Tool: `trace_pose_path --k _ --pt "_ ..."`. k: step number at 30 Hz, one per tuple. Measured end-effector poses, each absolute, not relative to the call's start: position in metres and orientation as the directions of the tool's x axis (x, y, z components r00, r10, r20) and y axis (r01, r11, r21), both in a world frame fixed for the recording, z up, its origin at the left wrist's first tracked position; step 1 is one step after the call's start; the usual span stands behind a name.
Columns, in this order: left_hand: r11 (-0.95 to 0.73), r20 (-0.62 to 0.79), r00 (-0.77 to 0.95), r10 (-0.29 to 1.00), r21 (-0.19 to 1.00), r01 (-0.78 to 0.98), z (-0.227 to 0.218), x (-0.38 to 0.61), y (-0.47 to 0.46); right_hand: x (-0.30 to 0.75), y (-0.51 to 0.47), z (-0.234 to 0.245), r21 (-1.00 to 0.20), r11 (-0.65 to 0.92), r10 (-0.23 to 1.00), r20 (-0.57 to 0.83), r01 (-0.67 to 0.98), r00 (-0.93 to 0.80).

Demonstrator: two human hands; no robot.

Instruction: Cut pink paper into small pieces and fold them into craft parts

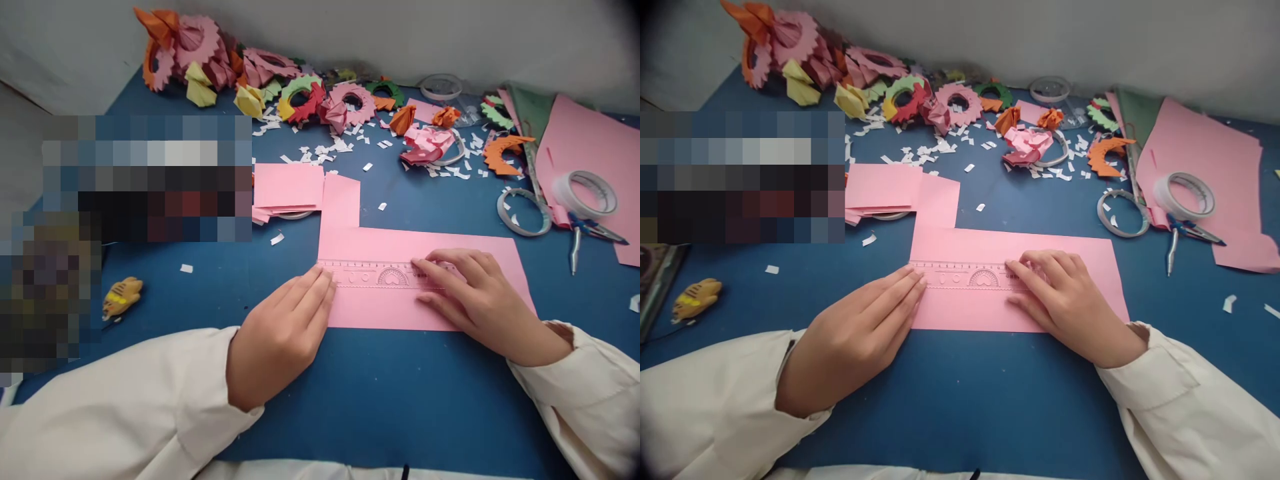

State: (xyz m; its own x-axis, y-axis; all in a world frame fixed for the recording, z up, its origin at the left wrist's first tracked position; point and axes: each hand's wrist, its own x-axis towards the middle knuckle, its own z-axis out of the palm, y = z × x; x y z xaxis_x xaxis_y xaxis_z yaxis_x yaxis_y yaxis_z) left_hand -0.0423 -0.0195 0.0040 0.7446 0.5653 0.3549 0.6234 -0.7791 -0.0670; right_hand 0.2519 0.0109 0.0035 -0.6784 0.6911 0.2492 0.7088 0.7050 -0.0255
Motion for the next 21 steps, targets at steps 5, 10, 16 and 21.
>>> trace_pose_path --k 5,10,16,21 --pt "-0.774 0.363 0.725 0.585 -0.018 0.633 0.0056 -0.0444 -0.0170 0.2557 0.0117 0.0016 -0.133 0.670 0.736 0.255 0.731 -0.628" --pt "-0.773 0.355 0.721 0.595 0.006 0.634 0.0070 -0.0462 -0.0175 0.2584 0.0111 0.0003 -0.165 0.674 0.734 0.258 0.720 -0.628" --pt "-0.770 0.367 0.705 0.607 0.051 0.636 0.0107 -0.0470 -0.0168 0.2598 0.0116 0.0007 -0.213 0.675 0.736 0.259 0.706 -0.625" --pt "-0.767 0.380 0.697 0.609 0.056 0.639 0.0134 -0.0465 -0.0155 0.2578 0.0123 0.0015 -0.206 0.678 0.733 0.264 0.706 -0.627"
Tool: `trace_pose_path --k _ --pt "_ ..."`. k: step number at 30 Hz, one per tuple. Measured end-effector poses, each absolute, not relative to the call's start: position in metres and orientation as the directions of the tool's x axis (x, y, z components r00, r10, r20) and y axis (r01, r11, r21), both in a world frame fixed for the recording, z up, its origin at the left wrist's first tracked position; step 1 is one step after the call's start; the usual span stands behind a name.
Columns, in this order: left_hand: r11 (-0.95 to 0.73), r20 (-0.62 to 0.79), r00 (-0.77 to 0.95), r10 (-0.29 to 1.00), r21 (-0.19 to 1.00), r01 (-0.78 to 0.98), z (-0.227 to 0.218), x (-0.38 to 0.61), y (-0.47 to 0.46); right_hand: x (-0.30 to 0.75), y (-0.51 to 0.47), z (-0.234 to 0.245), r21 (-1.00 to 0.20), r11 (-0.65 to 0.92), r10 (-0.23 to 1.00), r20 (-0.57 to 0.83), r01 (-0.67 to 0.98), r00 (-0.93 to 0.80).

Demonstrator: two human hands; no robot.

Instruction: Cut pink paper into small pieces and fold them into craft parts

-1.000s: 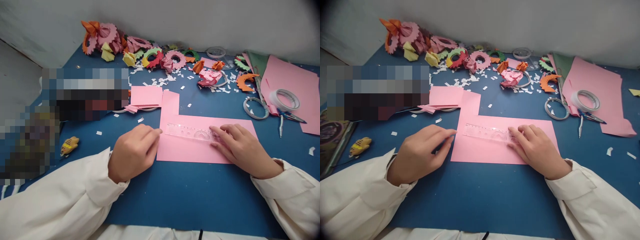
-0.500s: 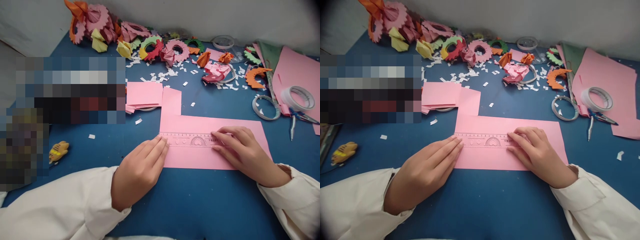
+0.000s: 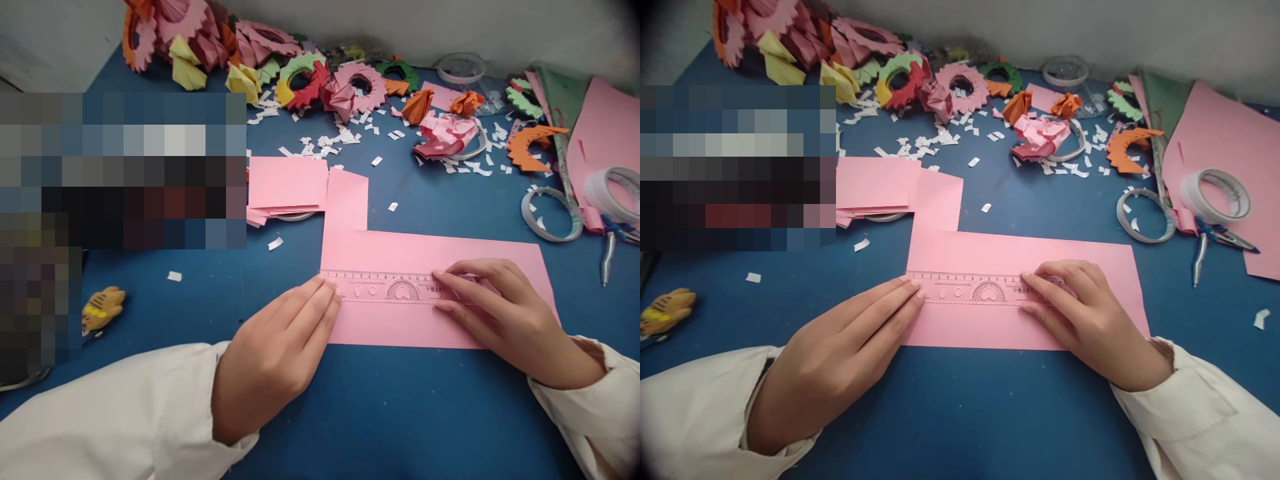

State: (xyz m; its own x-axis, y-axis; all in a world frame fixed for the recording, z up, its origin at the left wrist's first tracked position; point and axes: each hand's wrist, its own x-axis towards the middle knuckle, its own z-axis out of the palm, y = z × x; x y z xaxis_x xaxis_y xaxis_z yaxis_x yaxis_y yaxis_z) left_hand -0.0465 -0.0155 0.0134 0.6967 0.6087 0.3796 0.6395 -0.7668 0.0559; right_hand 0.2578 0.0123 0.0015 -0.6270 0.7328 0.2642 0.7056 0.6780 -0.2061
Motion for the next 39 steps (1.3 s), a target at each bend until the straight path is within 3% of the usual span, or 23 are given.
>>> trace_pose_path --k 39 --pt "-0.769 0.346 0.713 0.609 0.040 0.638 0.0143 -0.0455 -0.0151 0.2569 0.0134 0.0009 -0.181 0.700 0.708 0.301 0.691 -0.639"
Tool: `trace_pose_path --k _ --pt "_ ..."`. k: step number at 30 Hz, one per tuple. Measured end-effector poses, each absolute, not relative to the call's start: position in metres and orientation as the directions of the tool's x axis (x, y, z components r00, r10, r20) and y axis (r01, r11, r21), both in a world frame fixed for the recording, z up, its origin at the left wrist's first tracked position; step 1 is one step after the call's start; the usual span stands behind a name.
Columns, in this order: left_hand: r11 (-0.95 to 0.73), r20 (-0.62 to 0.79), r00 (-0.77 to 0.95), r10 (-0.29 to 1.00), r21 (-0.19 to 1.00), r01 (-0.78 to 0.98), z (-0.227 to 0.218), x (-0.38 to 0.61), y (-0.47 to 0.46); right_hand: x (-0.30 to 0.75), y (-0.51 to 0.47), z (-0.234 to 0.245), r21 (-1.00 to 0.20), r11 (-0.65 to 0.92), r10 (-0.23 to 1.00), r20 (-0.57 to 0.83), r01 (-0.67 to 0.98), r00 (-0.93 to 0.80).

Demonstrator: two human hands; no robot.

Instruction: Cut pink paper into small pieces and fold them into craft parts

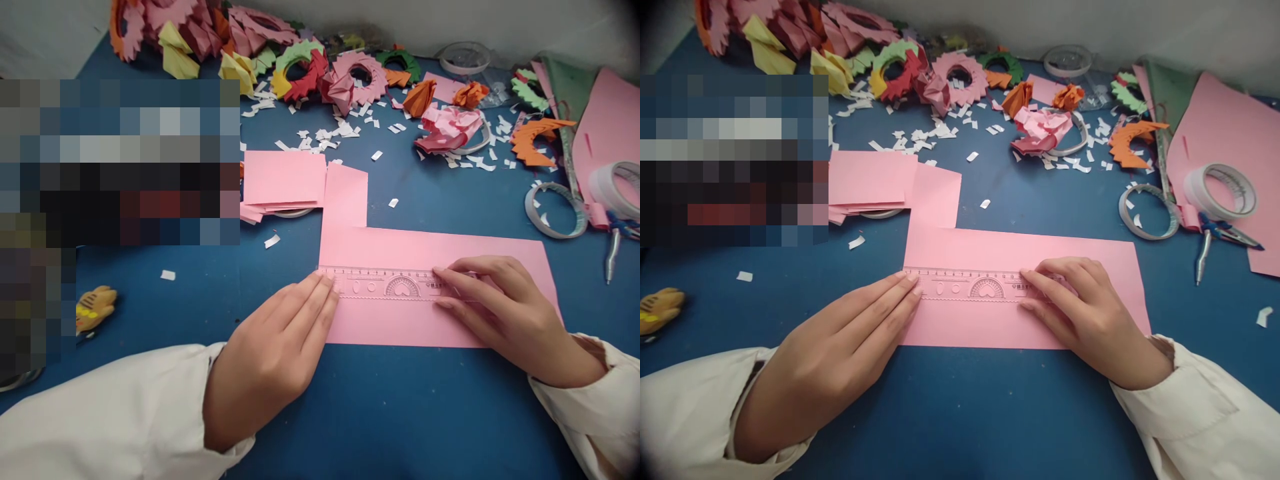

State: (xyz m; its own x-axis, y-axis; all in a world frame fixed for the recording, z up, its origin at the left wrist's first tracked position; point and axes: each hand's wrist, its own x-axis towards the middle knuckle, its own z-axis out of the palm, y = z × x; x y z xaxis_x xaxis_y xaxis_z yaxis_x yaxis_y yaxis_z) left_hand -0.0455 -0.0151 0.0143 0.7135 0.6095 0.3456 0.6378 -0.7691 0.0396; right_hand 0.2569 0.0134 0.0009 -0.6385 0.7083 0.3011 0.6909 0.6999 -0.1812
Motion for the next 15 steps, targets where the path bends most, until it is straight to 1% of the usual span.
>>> trace_pose_path --k 15 --pt "-0.772 0.330 0.726 0.604 0.017 0.635 0.0140 -0.0447 -0.0162 0.2548 0.0137 0.0021 -0.187 0.700 0.707 0.316 0.689 -0.633"
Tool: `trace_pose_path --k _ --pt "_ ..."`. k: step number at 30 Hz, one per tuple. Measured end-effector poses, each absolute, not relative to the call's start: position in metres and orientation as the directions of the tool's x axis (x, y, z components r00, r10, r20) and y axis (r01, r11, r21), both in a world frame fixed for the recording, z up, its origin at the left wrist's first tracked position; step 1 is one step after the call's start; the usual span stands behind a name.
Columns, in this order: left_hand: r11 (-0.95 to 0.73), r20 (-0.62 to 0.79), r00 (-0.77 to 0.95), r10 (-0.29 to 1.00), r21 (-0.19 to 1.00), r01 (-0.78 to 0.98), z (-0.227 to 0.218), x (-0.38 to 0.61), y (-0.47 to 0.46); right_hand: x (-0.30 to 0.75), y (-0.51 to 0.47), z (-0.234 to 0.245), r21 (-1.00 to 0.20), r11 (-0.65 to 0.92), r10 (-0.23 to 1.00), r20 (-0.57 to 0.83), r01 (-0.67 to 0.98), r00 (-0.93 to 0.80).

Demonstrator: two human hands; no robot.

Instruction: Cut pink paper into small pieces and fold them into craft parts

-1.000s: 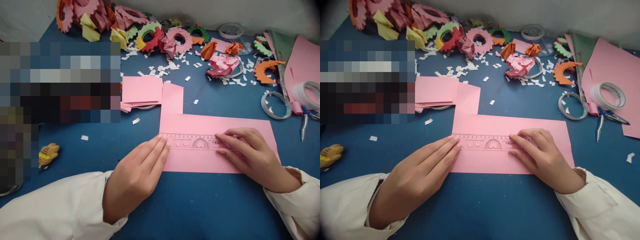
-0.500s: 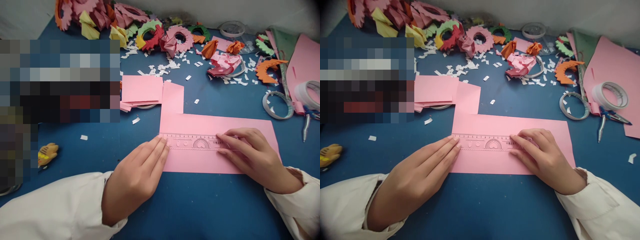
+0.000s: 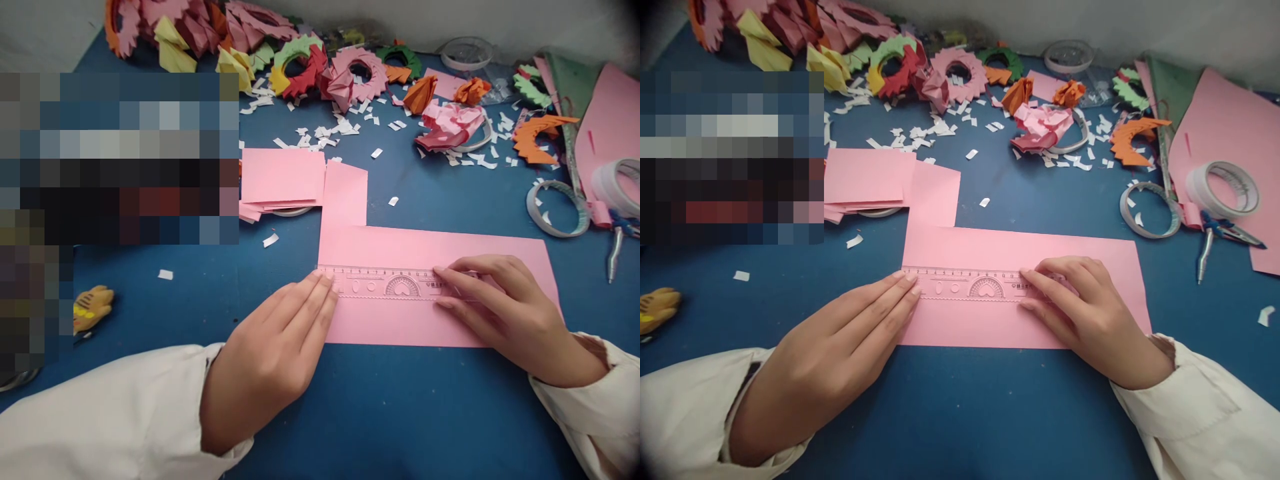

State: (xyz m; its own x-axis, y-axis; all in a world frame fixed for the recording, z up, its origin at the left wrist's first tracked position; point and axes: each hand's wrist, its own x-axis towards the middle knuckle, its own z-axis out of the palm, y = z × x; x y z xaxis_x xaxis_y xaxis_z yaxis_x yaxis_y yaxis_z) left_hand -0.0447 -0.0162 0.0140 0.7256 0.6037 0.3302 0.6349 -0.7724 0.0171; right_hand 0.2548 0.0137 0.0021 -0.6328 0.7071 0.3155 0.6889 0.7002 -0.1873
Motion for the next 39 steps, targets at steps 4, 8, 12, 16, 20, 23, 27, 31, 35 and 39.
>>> trace_pose_path --k 4,8,12,16,20,23,27,31,35,39 --pt "-0.774 0.333 0.726 0.601 0.018 0.633 0.0144 -0.0452 -0.0166 0.2552 0.0135 0.0020 -0.191 0.700 0.709 0.308 0.689 -0.635" --pt "-0.773 0.325 0.727 0.605 0.019 0.634 0.0145 -0.0451 -0.0156 0.2564 0.0131 0.0017 -0.184 0.700 0.708 0.300 0.690 -0.639" --pt "-0.779 0.322 0.735 0.596 0.011 0.627 0.0151 -0.0452 -0.0155 0.2563 0.0131 0.0023 -0.181 0.695 0.713 0.300 0.696 -0.634" --pt "-0.776 0.315 0.734 0.602 0.010 0.631 0.0159 -0.0458 -0.0158 0.2554 0.0138 0.0031 -0.183 0.700 0.709 0.298 0.691 -0.639" --pt "-0.782 0.308 0.742 0.596 0.010 0.624 0.0157 -0.0446 -0.0154 0.2553 0.0140 0.0034 -0.186 0.701 0.708 0.296 0.689 -0.641" --pt "-0.781 0.316 0.739 0.595 0.008 0.625 0.0157 -0.0435 -0.0148 0.2555 0.0138 0.0035 -0.186 0.704 0.706 0.295 0.686 -0.644" --pt "-0.784 0.311 0.743 0.593 0.009 0.621 0.0158 -0.0446 -0.0145 0.2553 0.0138 0.0036 -0.180 0.705 0.704 0.296 0.686 -0.645" --pt "-0.779 0.313 0.740 0.595 -0.002 0.627 0.0155 -0.0457 -0.0145 0.2553 0.0141 0.0033 -0.178 0.704 0.704 0.306 0.687 -0.641" --pt "-0.783 0.313 0.744 0.591 0.003 0.621 0.0157 -0.0453 -0.0145 0.2555 0.0140 0.0033 -0.181 0.703 0.705 0.300 0.688 -0.643" --pt "-0.784 0.311 0.746 0.589 -0.004 0.621 0.0162 -0.0451 -0.0150 0.2556 0.0141 0.0037 -0.187 0.704 0.706 0.297 0.686 -0.643"
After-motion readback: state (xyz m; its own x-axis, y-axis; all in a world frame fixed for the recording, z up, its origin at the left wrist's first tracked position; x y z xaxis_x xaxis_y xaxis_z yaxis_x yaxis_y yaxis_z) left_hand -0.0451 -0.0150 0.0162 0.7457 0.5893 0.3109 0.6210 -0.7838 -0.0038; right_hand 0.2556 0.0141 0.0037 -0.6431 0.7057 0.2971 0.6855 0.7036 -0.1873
